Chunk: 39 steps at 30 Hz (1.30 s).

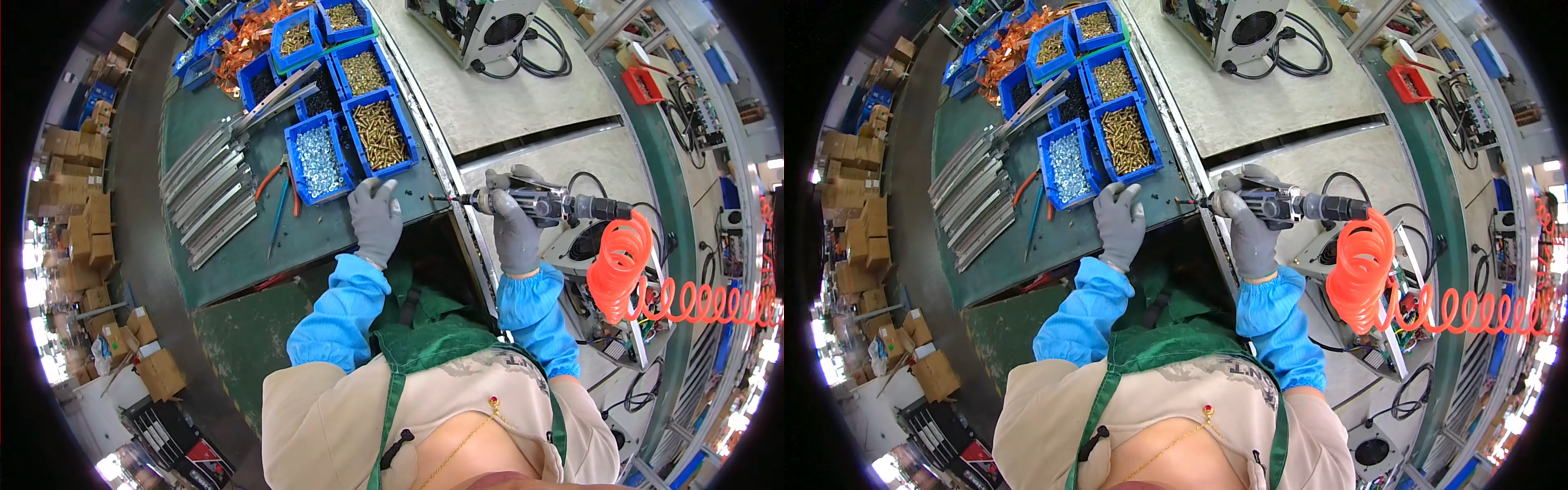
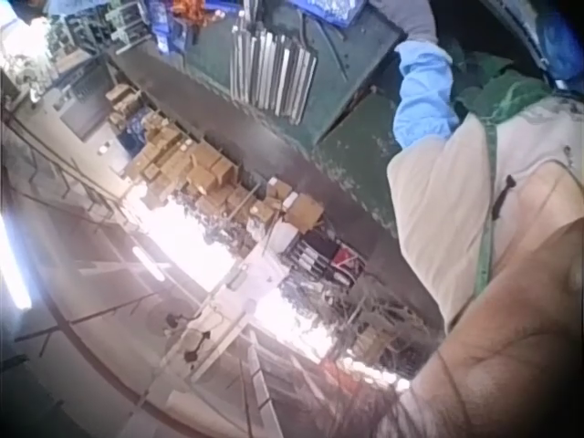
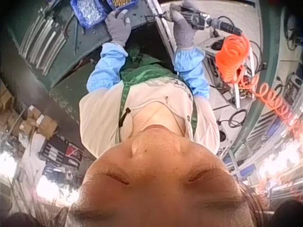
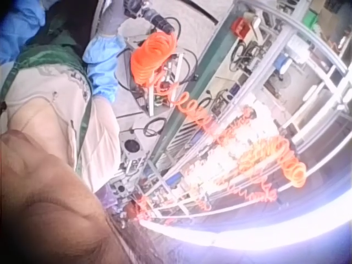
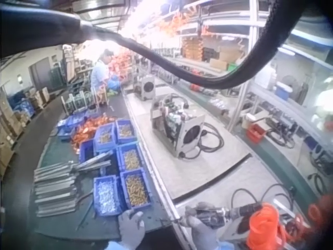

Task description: Use a pneumatic screwdriver to secure components and connect internal wires inside an inverter housing on an assembly line.

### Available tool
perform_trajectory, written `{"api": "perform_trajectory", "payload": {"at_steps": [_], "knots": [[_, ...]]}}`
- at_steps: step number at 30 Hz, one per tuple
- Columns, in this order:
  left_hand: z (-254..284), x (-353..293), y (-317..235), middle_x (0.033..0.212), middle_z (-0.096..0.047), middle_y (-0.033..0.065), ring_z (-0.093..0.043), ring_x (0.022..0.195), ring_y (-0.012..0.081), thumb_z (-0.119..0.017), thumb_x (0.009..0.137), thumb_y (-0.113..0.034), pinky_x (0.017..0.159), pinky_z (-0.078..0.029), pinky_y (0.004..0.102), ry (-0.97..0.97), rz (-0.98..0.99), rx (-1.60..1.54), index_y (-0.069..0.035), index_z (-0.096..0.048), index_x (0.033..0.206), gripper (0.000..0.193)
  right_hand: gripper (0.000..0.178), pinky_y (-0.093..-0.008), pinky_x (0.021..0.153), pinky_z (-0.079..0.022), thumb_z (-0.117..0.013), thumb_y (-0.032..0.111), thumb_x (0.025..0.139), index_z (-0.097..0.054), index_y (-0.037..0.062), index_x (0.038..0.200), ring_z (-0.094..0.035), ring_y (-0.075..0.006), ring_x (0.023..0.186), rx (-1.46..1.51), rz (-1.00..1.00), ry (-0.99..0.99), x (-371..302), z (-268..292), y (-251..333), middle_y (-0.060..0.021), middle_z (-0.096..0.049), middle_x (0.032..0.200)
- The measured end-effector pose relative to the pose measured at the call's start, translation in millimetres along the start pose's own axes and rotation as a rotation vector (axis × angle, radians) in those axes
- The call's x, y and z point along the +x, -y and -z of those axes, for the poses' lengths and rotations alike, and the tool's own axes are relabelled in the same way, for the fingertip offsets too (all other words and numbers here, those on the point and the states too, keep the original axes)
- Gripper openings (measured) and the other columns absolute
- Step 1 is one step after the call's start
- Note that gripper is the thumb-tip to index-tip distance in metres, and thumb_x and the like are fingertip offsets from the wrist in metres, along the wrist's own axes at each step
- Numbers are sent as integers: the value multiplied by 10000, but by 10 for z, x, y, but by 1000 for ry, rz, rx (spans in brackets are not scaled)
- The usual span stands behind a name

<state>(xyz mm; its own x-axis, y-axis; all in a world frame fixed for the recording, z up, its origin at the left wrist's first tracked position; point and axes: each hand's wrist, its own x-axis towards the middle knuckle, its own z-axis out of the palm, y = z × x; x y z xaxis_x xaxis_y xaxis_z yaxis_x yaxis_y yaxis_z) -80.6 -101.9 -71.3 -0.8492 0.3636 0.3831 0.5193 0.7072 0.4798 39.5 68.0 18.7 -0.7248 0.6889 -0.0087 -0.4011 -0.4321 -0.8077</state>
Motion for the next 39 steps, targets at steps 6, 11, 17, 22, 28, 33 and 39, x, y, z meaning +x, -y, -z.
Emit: {"api": "perform_trajectory", "payload": {"at_steps": [6, 11, 17, 22, 28, 33, 39], "knots": [[-47, 118, -251, 1028, -551, 42, -490, 1008, 267, -699, 707, -175, 791, -413, 394, 301, -280, -48, -213, -698, 961, 256, 458, -503, 1088, -286, -631, -15, 755, -486, 42, 1186, -611, -198, 828, 5, 57, 45, -24, -74, 73, -84, -638, 936], [-205, 161, -180, 1017, -554, 34, -492, 1006, 258, -709, 702, -188, 793, -413, 393, 328, -285, -38, -207, -702, 938, 237, 456, -514, 1091, -274, -629, -9, 750, -490, 49, 1181, -613, -195, 805, -2, 83, 10, -68, -109, 156, -82, -642, 926], [-87, 161, -197, 960, -556, 25, -502, 968, 251, -701, 719, -211, 783, -417, 391, 223, -189, -45, -192, -703, 902, 185, 463, -430, 983, -416, -616, -30, 760, -470, 27, 1196, -611, -199, 811, -112, 170, 35, -156, -15, 310, -123, -619, 966], [-230, 101, -69, 937, -551, 39, -509, 925, 254, -682, 733, -241, 759, -420, 395, 313, -241, 56, -178, -679, 951, 227, 441, -479, 1016, -378, -652, 2, 732, -489, 46, 1139, -606, -204, 749, -157, 230, 8, -343, -73, 637, -90, -617, 895], [-127, 148, -220, 925, -567, 10, -517, 931, 248, -664, 743, -270, 761, -427, 397, 66, -208, 102, -163, -677, 925, 212, 437, -405, 676, -530, -682, 28, 697, -495, 42, 1092, -558, -215, 743, -173, 395, 118, -630, 37, 1198, -79, -540, 802], [-144, 100, -296, 957, -582, 3, -520, 939, 239, -679, 738, -284, 770, -429, 392, 232, -254, 135, -165, -681, 951, 244, 418, -361, 608, -511, -636, 56, 674, -494, 36, 1066, -477, -183, 616, -269, 606, 92, -819, 227, 1583, -51, -469, 689], [-270, 94, -338, 914, -589, 51, -531, 902, 263, -665, 765, -238, 770, -430, 398, 339, -252, 223, -139, -658, 959, 218, 461, -364, 775, -459, -641, 130, 644, -532, 84, 1090, -424, -146, 664, -350, 789, 164, -1158, 447, 2083, 27, -399, 672]]}}
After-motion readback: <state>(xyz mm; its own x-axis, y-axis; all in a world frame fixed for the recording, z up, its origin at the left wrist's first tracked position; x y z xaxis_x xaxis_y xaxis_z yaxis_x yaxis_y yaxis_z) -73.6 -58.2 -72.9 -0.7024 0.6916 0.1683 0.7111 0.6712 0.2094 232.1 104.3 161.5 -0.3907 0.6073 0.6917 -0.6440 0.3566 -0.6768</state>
